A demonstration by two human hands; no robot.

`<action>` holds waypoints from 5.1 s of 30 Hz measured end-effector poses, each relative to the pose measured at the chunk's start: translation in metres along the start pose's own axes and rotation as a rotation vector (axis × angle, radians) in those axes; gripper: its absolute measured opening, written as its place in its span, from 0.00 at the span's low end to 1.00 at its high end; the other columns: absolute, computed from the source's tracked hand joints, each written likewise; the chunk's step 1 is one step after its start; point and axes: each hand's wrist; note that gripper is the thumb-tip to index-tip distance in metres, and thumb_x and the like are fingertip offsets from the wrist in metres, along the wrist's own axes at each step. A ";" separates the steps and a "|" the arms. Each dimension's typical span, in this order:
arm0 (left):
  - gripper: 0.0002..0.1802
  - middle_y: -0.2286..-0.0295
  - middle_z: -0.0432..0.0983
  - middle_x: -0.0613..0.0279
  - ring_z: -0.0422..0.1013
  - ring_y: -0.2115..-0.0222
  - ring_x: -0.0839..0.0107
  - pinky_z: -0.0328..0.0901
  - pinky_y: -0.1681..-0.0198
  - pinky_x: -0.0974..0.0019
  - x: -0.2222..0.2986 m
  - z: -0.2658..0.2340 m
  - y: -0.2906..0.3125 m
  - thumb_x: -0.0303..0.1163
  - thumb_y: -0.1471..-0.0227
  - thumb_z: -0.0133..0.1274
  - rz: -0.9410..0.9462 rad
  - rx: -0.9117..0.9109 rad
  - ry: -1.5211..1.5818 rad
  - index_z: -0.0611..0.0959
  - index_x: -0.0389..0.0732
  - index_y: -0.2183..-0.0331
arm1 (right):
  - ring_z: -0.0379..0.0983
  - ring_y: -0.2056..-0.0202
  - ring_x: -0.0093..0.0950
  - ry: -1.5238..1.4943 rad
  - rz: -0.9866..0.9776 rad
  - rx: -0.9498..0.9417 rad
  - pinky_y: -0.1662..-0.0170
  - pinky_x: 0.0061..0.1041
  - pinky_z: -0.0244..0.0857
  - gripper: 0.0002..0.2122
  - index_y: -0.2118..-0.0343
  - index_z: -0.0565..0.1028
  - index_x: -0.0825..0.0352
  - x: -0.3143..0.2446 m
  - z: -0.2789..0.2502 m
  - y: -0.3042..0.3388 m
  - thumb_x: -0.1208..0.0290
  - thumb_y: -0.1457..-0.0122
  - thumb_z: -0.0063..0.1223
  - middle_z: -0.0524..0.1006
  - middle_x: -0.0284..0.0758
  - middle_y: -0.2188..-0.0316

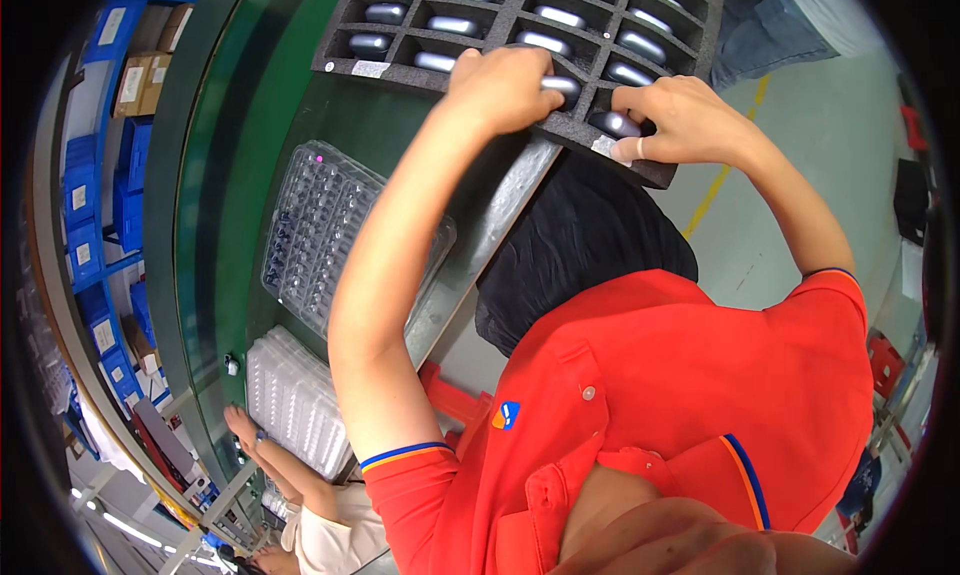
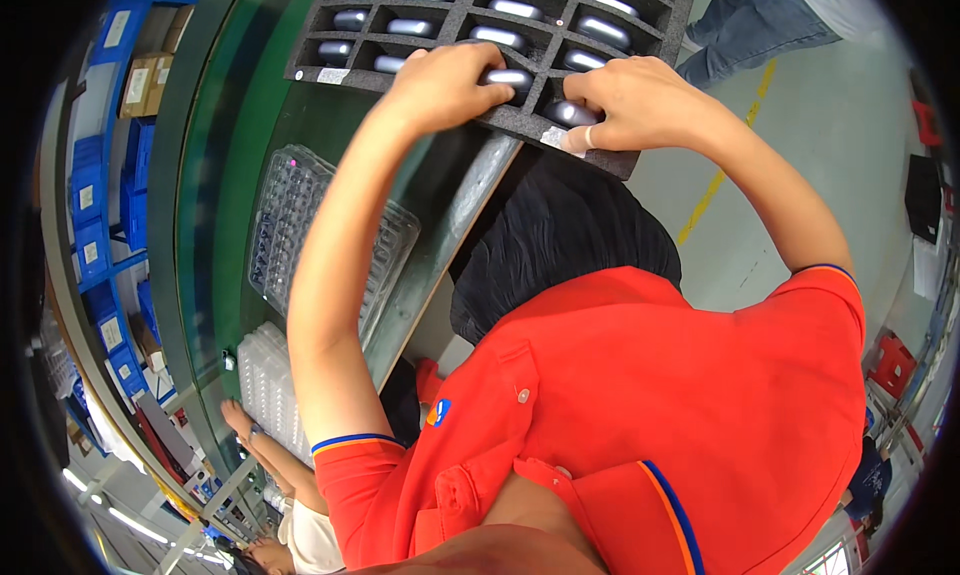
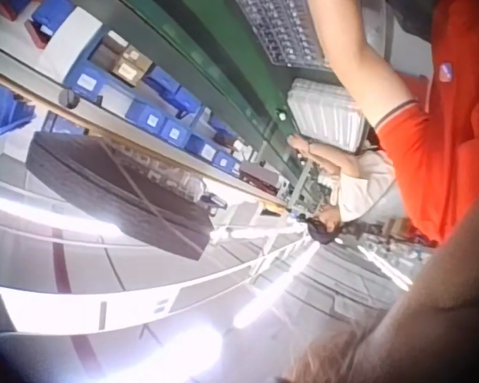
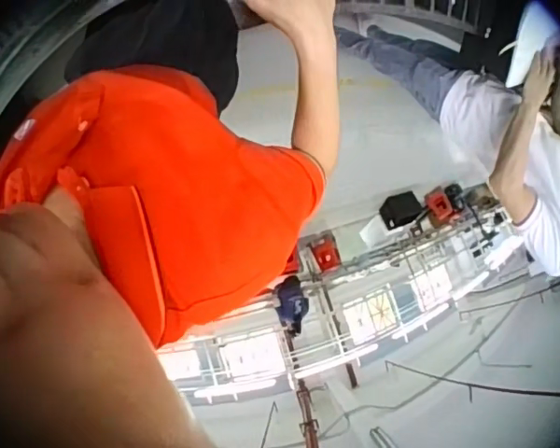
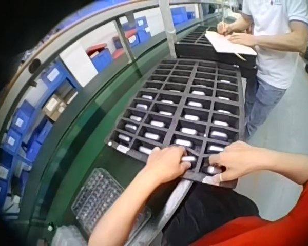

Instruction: Assembling and placing earbud charging cases into plastic trays at a factory workbench.

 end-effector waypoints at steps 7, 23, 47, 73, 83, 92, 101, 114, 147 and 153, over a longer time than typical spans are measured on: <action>0.16 0.64 0.77 0.59 0.73 0.60 0.60 0.55 0.61 0.57 0.000 0.039 0.038 0.43 0.46 0.57 0.115 0.498 0.164 0.81 0.42 0.61 | 0.77 0.71 0.41 -0.185 -0.028 -0.026 0.69 0.38 0.68 0.17 0.72 0.75 0.65 0.005 0.008 -0.005 0.52 0.49 0.60 0.79 0.37 0.77; 0.15 0.56 0.73 0.49 0.68 0.65 0.67 0.63 0.68 0.66 -0.008 0.041 0.123 0.37 0.34 0.42 0.216 0.470 2.459 0.72 0.39 0.51 | 0.65 0.81 0.15 -1.656 -0.037 -0.135 0.84 0.15 0.54 0.15 0.73 0.66 0.62 -0.081 0.017 -0.057 0.55 0.37 0.47 0.70 0.29 0.74; 0.35 0.54 0.68 0.58 0.72 0.56 0.69 0.72 0.55 0.67 -0.056 0.048 0.247 0.16 0.50 0.55 -0.271 1.321 1.182 0.67 0.40 0.41 | 0.73 0.65 0.28 -0.429 -0.938 0.288 0.59 0.25 0.68 0.13 0.60 0.79 0.69 -0.247 0.017 -0.162 0.74 0.49 0.63 0.75 0.35 0.68; 0.42 0.45 0.67 0.57 0.68 0.48 0.69 0.67 0.45 0.66 -0.225 -0.006 0.243 0.16 0.51 0.59 -0.118 0.866 1.351 0.61 0.36 0.37 | 0.74 0.70 0.29 -0.512 -0.877 0.238 0.64 0.27 0.68 0.09 0.64 0.81 0.69 -0.275 0.009 -0.317 0.69 0.44 0.60 0.76 0.38 0.71; 0.13 0.62 0.77 0.61 0.76 0.61 0.70 0.74 0.60 0.71 -0.337 0.048 0.268 0.22 0.46 0.58 -0.679 1.101 1.434 0.77 0.40 0.57 | 0.75 0.62 0.36 -0.049 -1.030 0.102 0.59 0.34 0.68 0.07 0.65 0.78 0.66 -0.269 0.045 -0.308 0.68 0.43 0.56 0.75 0.36 0.66; 0.33 0.50 0.71 0.53 0.72 0.55 0.68 0.69 0.53 0.68 -0.370 0.052 0.268 0.32 0.51 0.64 -0.931 0.686 0.721 0.73 0.39 0.44 | 0.75 0.64 0.36 -0.075 -0.962 0.152 0.60 0.36 0.69 0.10 0.61 0.80 0.61 -0.287 0.071 -0.294 0.63 0.43 0.57 0.75 0.34 0.67; 0.26 0.70 0.76 0.59 0.75 0.76 0.75 0.70 0.74 0.71 -0.154 0.000 0.220 0.45 0.50 0.66 -0.598 0.979 0.818 0.75 0.34 0.61 | 0.72 0.64 0.18 -1.220 -0.254 -0.139 0.59 0.21 0.68 0.18 0.51 0.75 0.66 -0.253 0.034 -0.271 0.56 0.31 0.41 0.76 0.32 0.65; 0.17 0.63 0.77 0.54 0.76 0.65 0.74 0.74 0.61 0.71 -0.120 0.012 0.209 0.26 0.47 0.62 -0.314 1.067 1.438 0.76 0.30 0.57 | 0.73 0.56 0.20 -1.086 -0.642 -0.002 0.52 0.23 0.69 0.22 0.42 0.67 0.70 -0.206 0.019 -0.208 0.74 0.38 0.56 0.75 0.35 0.54; 0.25 0.54 0.70 0.55 0.73 0.53 0.68 0.71 0.51 0.68 -0.111 0.021 0.204 0.16 0.46 0.56 -0.083 1.261 1.401 0.69 0.36 0.48 | 0.75 0.66 0.19 -1.209 -0.423 -0.173 0.65 0.18 0.72 0.17 0.48 0.71 0.69 -0.211 0.022 -0.217 0.66 0.36 0.50 0.77 0.34 0.61; 0.18 0.59 0.79 0.55 0.76 0.61 0.72 0.72 0.55 0.70 -0.140 0.003 0.220 0.25 0.43 0.58 -0.360 1.168 1.065 0.78 0.32 0.51 | 0.71 0.73 0.16 -1.098 -0.510 0.052 0.69 0.15 0.65 0.12 0.55 0.74 0.68 -0.226 0.015 -0.247 0.67 0.37 0.52 0.77 0.30 0.70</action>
Point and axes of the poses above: each hand's wrist, its own y-axis away from the middle knuckle, its own z-axis out of the palm, x = y × z
